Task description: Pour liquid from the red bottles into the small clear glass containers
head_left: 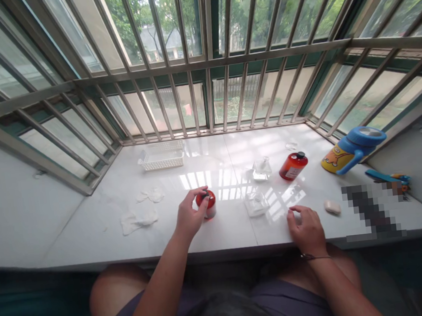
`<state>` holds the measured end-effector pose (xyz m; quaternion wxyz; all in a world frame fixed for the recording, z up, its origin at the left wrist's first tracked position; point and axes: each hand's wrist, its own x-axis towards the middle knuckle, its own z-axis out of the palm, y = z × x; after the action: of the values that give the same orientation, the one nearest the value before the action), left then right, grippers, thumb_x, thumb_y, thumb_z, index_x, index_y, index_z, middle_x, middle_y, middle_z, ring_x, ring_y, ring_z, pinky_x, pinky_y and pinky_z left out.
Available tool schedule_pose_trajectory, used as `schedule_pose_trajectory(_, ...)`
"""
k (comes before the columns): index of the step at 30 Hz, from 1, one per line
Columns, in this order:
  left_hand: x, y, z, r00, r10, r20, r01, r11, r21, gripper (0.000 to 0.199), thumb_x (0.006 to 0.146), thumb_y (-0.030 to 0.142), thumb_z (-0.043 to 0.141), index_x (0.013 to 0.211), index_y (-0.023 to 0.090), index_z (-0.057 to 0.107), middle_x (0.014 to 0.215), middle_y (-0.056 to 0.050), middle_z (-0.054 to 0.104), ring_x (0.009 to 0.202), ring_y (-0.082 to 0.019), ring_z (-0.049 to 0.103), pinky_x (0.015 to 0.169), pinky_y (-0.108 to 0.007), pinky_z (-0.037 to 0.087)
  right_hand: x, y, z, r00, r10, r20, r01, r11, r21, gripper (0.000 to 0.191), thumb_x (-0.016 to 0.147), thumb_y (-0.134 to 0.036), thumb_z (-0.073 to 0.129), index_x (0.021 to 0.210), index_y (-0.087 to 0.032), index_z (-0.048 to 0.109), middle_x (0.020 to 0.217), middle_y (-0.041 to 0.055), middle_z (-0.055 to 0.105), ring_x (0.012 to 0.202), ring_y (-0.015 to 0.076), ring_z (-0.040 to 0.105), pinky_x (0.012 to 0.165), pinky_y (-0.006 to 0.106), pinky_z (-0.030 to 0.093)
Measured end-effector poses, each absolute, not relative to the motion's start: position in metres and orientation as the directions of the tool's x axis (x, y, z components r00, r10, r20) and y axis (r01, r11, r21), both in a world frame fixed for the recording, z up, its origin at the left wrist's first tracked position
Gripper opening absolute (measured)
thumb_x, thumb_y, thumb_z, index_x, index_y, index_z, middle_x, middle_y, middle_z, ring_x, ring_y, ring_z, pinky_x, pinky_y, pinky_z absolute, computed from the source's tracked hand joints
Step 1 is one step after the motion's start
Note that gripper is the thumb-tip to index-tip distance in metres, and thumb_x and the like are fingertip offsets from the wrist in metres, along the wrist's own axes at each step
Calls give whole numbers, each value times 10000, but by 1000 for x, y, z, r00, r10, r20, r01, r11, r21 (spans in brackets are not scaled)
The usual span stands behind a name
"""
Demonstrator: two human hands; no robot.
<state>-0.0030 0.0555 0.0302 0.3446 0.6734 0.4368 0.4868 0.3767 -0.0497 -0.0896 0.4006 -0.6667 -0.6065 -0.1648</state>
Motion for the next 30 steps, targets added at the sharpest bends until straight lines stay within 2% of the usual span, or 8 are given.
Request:
schedule_pose_trajectory(5,0,58,31,166,931,325,249,-358,900,218,986,367,715,1166,249,674,1379,-117,746,1311,-296,705,1142,-510,549,377,-49,-89,208,681,702,941,57,-334,121,1035,-309,587,1084,-210,634,1017,99,722,935,285,641,929,439,519)
schedule_pose_trajectory(8,7,60,25,82,957,279,242,-291,926,375,931,403,806,1236,262,640,1306,-114,783,1301,-302,716,1156,-528,536,377,-49,-90,207,686,698,941,56,-334,121,1029,-303,587,1086,-209,638,1019,100,723,938,285,638,929,439,515)
schedule_pose_trajectory(11,12,62,17,8,968,252,169,-250,953,365,921,432,824,1177,248,640,1232,-118,811,1273,-310,734,1141,-538,549,378,-49,-91,207,688,696,942,54,-332,124,1023,-299,589,1088,-207,640,1020,101,723,933,283,635,926,439,513)
schedule_pose_trajectory(13,11,62,13,23,963,267,148,-268,952,330,945,446,797,1173,242,672,1269,-123,799,1302,-313,717,1145,-529,552,378,-49,-91,205,689,695,943,53,-330,124,1021,-297,589,1089,-207,639,1019,100,723,928,281,635,925,438,511)
schedule_pose_trajectory(17,3,62,9,153,937,315,204,-342,917,343,1047,456,657,1327,262,697,1397,-111,740,1380,-298,657,1199,-503,509,378,-49,-92,202,695,690,943,51,-328,120,1015,-292,591,1090,-211,639,1019,96,723,923,277,632,924,431,507)
schedule_pose_trajectory(22,-2,60,4,228,911,344,182,-387,904,449,1112,453,513,1512,256,563,1500,-132,662,1428,-291,606,1234,-495,457,378,-49,-92,202,694,691,944,50,-326,114,1019,-297,591,1079,-210,634,1010,98,720,912,276,625,918,426,501)
schedule_pose_trajectory(26,2,59,4,200,924,327,150,-359,921,573,1018,474,704,1504,271,478,1510,-153,638,1399,-300,621,1226,-523,456,377,-48,-90,198,690,696,945,54,-323,108,1024,-299,590,1072,-211,631,1002,95,716,906,275,628,915,425,503)
schedule_pose_trajectory(30,14,61,8,95,955,282,104,-291,951,592,840,458,921,1246,273,531,1399,-143,700,1342,-316,666,1135,-506,541,376,-48,-89,191,690,698,947,56,-315,108,1032,-303,587,1075,-212,626,1005,92,713,907,272,632,916,424,507)
